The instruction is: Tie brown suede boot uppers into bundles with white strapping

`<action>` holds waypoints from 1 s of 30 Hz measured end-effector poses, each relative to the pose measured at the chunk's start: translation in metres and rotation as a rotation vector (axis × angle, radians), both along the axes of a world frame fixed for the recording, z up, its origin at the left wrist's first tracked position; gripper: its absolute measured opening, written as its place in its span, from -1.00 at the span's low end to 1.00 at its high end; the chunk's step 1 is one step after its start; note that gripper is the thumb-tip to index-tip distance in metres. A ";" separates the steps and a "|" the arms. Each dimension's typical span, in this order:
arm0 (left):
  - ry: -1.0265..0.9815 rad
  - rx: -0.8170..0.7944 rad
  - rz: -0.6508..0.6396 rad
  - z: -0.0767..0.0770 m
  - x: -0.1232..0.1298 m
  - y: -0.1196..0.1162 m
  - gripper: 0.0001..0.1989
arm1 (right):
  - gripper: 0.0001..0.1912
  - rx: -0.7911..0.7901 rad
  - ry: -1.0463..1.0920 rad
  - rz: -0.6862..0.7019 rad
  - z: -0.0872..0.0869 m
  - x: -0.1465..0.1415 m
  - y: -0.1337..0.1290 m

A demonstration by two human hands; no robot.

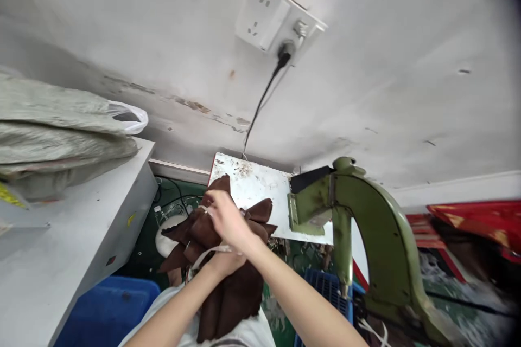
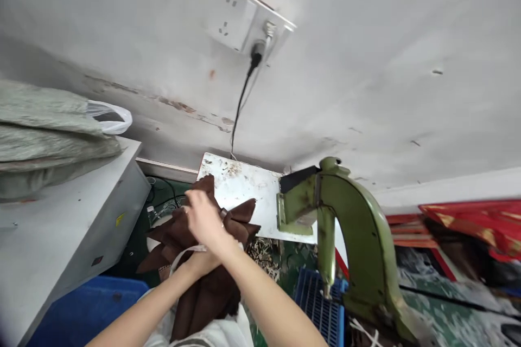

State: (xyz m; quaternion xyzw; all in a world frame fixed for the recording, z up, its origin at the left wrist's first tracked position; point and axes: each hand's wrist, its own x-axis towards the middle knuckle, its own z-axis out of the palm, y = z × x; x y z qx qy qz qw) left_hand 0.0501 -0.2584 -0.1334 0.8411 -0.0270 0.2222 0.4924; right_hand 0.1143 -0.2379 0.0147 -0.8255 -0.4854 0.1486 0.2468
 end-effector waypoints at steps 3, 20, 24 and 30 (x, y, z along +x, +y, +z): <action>-0.104 0.111 0.005 0.011 -0.004 0.007 -0.71 | -0.71 0.252 0.102 -0.385 0.011 0.033 -0.092; -0.362 0.325 0.068 0.040 -0.007 0.014 -0.63 | -0.83 0.037 -0.402 -0.231 -0.034 0.001 -0.170; -0.072 0.372 -0.169 0.059 -0.023 0.038 -0.61 | -0.75 0.014 -0.533 -0.012 -0.034 0.001 -0.183; 0.085 0.094 0.132 0.071 -0.030 0.033 -0.70 | -0.80 -0.056 -0.483 0.025 -0.009 0.003 -0.186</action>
